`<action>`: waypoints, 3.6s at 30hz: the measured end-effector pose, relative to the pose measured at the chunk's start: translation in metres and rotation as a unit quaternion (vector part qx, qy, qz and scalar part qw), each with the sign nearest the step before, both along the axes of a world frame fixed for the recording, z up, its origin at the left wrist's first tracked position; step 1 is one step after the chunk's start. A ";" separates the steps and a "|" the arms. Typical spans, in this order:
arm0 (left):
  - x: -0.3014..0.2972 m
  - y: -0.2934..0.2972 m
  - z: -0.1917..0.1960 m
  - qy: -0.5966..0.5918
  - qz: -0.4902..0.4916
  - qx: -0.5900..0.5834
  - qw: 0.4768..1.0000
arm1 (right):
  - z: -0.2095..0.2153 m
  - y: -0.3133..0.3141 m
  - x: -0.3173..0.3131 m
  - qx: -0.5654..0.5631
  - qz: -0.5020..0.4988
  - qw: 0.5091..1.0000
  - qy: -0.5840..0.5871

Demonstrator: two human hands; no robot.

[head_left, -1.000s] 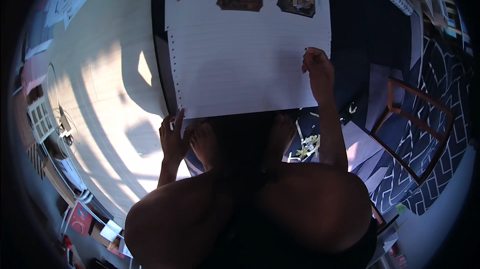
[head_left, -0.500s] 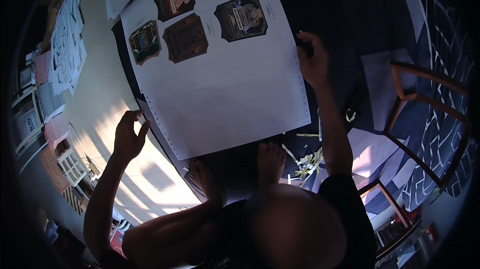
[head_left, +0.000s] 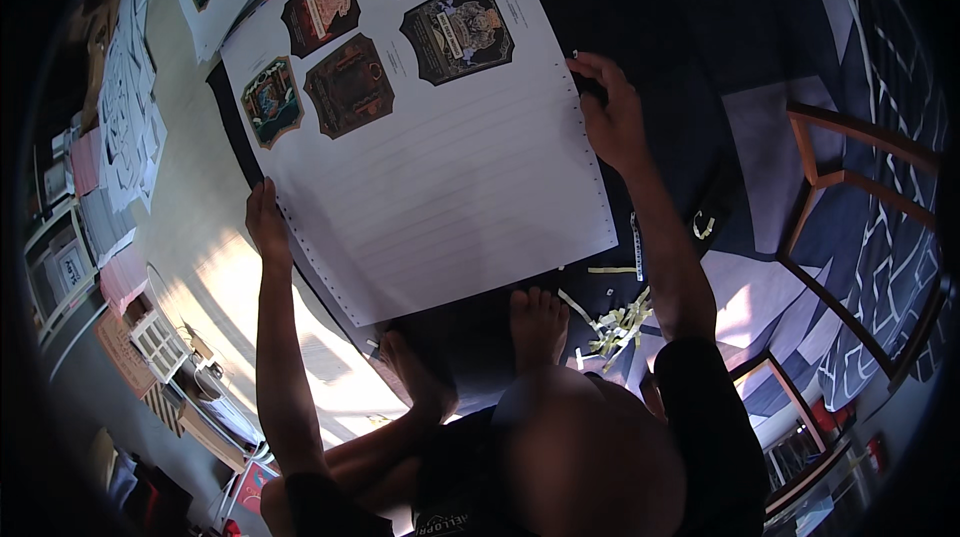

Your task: The person applies small pieces of yellow tape to the perforated edge of a large printed sheet on a table. They repeatedly tear off tape, align it with the holes, and press it down. The person occasionally lifts the sheet to inspect the work.

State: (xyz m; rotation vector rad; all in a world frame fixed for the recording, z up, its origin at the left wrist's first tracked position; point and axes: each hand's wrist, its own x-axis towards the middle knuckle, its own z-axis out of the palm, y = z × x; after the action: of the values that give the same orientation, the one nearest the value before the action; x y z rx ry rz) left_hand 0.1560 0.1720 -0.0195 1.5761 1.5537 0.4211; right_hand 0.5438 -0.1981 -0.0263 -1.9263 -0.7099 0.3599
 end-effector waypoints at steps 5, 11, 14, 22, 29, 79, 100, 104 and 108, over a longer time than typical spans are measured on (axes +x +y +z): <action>-0.003 0.000 -0.003 -0.073 0.024 -0.036 0.996 | 0.002 0.000 -0.002 0.013 0.007 1.000 0.000; -0.011 0.016 -0.010 -0.054 -0.003 -0.068 0.996 | 0.000 0.002 -0.003 0.019 0.013 1.000 0.011; 0.016 -0.005 -0.002 -0.043 0.014 -0.050 0.998 | 0.000 -0.003 -0.003 0.004 0.001 1.000 0.008; 0.004 0.015 -0.006 -0.001 0.018 -0.046 0.999 | 0.000 -0.002 0.001 0.002 0.013 0.996 0.092; 0.071 -0.047 0.022 0.074 -0.175 0.335 0.923 | 0.024 -0.014 0.010 0.189 -0.074 0.914 0.351; 0.200 -0.247 0.076 -0.248 -0.316 0.086 0.912 | 0.082 0.011 -0.079 0.053 0.073 0.996 0.002; 0.263 -0.239 0.006 0.062 -0.472 0.354 0.805 | 0.009 0.030 0.032 -0.184 0.099 0.975 -0.079; 0.267 -0.239 0.007 0.076 -0.471 0.350 0.806 | 0.012 0.035 0.029 -0.191 0.101 0.970 -0.108; 0.270 -0.241 0.007 0.077 -0.466 0.357 0.806 | 0.014 0.038 0.026 -0.183 0.108 0.963 -0.165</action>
State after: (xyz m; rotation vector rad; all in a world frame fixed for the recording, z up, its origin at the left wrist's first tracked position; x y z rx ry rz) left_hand 0.4259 -0.0693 -0.0125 2.7712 0.5185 0.3131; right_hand 0.5694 -0.1603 -0.0123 -2.2944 -1.1442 0.3240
